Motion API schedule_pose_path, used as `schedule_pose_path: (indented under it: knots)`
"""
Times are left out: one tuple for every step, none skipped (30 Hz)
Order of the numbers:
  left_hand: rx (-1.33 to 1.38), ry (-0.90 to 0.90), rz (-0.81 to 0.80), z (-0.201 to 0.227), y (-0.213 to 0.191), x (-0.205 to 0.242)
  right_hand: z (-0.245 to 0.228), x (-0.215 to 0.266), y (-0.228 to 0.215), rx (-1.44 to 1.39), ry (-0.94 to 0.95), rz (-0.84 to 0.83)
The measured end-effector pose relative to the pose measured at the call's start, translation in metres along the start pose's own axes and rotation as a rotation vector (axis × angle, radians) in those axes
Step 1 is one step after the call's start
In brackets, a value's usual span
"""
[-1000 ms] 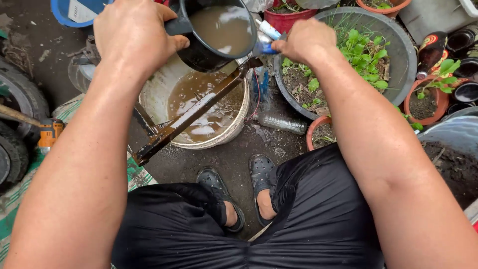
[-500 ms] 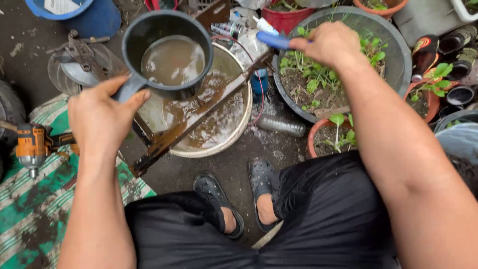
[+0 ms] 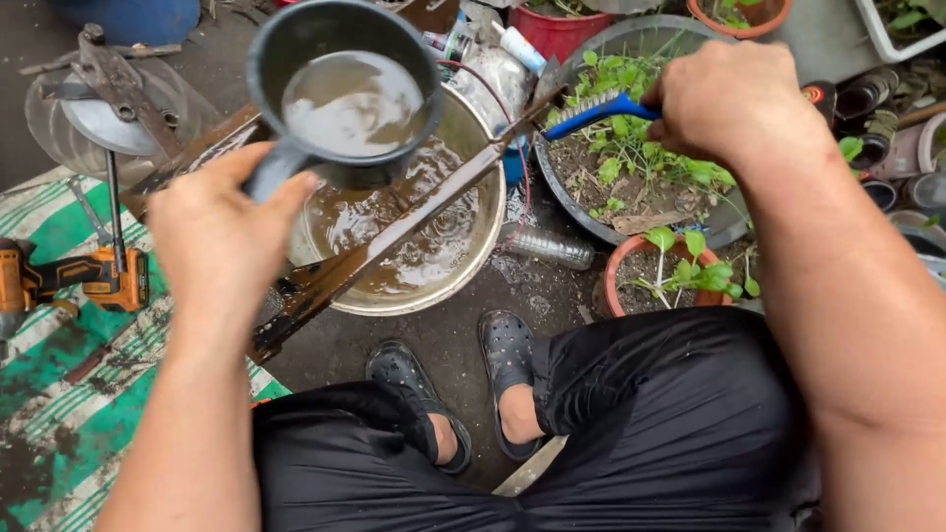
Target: Scrubbing the surface of a motorcycle swingarm with a brush and soapy water to remove dirt and grime.
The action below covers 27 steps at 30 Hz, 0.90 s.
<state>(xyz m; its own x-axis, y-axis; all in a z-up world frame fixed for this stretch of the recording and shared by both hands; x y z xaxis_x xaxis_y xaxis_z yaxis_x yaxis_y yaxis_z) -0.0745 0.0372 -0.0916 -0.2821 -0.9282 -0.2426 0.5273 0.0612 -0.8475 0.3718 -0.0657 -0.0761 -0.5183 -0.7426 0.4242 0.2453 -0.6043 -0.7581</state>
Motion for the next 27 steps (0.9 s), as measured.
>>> schedule_pose_path:
  knots:
    - [-0.001, -0.010, 0.003, 0.006, 0.008, 0.001, -0.002, 0.003, -0.008, 0.007, -0.008, 0.003]
    - [0.018, -0.001, 0.016, 0.015, 0.015, 0.002, -0.002, 0.006, -0.015, 0.041, -0.005, -0.004]
    - [0.035, 0.005, 0.028, 0.023, 0.021, 0.002, -0.003, 0.007, -0.022, 0.075, -0.006, -0.011]
    - [0.031, -0.007, 0.030, 0.033, 0.025, 0.006, -0.008, 0.001, -0.024, 0.082, -0.017, -0.008]
    - [0.065, -0.002, -0.008, 0.045, 0.033, 0.008, -0.014, -0.004, -0.029, 0.138, -0.040, 0.062]
    - [0.099, 0.002, -0.047, 0.058, 0.041, 0.011, -0.019, -0.008, -0.034, 0.193, -0.062, 0.132]
    - [0.100, -0.003, -0.051, 0.058, 0.049, 0.011, -0.036, -0.018, -0.027, 0.197, -0.067, 0.128]
    - [0.080, -0.004, -0.089, 0.058, 0.060, 0.012, -0.055, -0.028, -0.019, 0.213, -0.094, 0.117]
    - [0.063, -0.002, -0.119, 0.060, 0.070, 0.009, -0.071, -0.038, -0.015, 0.231, -0.117, 0.114]
    - [0.066, -0.005, -0.115, 0.061, 0.072, 0.010, -0.072, -0.038, -0.011, 0.236, -0.117, 0.117]
    - [0.056, -0.034, -0.184, 0.059, 0.079, 0.010, -0.076, -0.040, -0.006, 0.210, -0.143, 0.103]
    - [0.045, -0.063, -0.254, 0.058, 0.088, 0.010, -0.080, -0.041, -0.002, 0.184, -0.169, 0.088]
    - [0.047, -0.067, -0.263, 0.052, 0.096, 0.010, -0.065, -0.036, -0.007, 0.186, -0.173, 0.079]
    - [0.036, -0.080, -0.281, 0.045, 0.105, 0.010, -0.046, -0.033, -0.017, 0.203, -0.115, 0.117]
    - [0.023, -0.099, -0.297, 0.035, 0.113, 0.010, -0.031, -0.031, -0.029, 0.221, -0.066, 0.161]
    - [0.022, -0.109, -0.303, 0.032, 0.117, 0.014, -0.034, -0.034, -0.025, 0.225, -0.076, 0.155]
    - [0.047, -0.122, -0.317, 0.029, 0.119, 0.014, -0.035, -0.037, -0.027, 0.238, -0.064, 0.167]
    - [0.073, -0.134, -0.330, 0.027, 0.121, 0.014, -0.035, -0.040, -0.029, 0.250, -0.052, 0.178]
    - [0.071, -0.134, -0.330, 0.024, 0.126, 0.015, -0.037, -0.046, -0.026, 0.249, -0.052, 0.178]
    - [0.072, -0.119, -0.303, 0.022, 0.129, 0.016, -0.040, -0.050, -0.026, 0.228, -0.070, 0.228]
    - [0.074, -0.104, -0.276, 0.021, 0.132, 0.017, -0.041, -0.053, -0.026, 0.208, -0.086, 0.277]
    - [0.075, -0.103, -0.277, 0.019, 0.131, 0.020, -0.036, -0.053, -0.026, 0.209, -0.085, 0.276]
    - [0.110, -0.105, -0.267, 0.019, 0.131, 0.020, -0.031, -0.052, -0.029, 0.248, -0.118, 0.316]
    - [0.144, -0.107, -0.257, 0.019, 0.132, 0.020, -0.026, -0.051, -0.031, 0.287, -0.151, 0.356]
    - [0.151, -0.105, -0.251, 0.018, 0.136, 0.018, -0.024, -0.049, -0.039, 0.294, -0.146, 0.361]
    - [0.152, -0.087, -0.236, 0.018, 0.140, 0.016, -0.023, -0.046, -0.047, 0.314, -0.155, 0.385]
    - [0.142, -0.078, -0.232, 0.013, 0.140, 0.021, -0.030, -0.041, -0.052, 0.327, -0.179, 0.400]
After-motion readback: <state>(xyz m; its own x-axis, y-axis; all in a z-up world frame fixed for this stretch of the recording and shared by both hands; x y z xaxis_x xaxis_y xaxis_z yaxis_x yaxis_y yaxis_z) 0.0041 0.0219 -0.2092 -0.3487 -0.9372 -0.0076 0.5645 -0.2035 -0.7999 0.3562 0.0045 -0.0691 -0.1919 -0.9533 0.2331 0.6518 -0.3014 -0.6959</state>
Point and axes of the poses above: each hand's wrist, its own x-axis away from the middle knuckle, its own y-axis out of the palm, z = x × y, the point moved 8 cm from there along -x, towards the middle knuckle, and after that the axes turned 3 degrees about y, right-handed, at the moved point
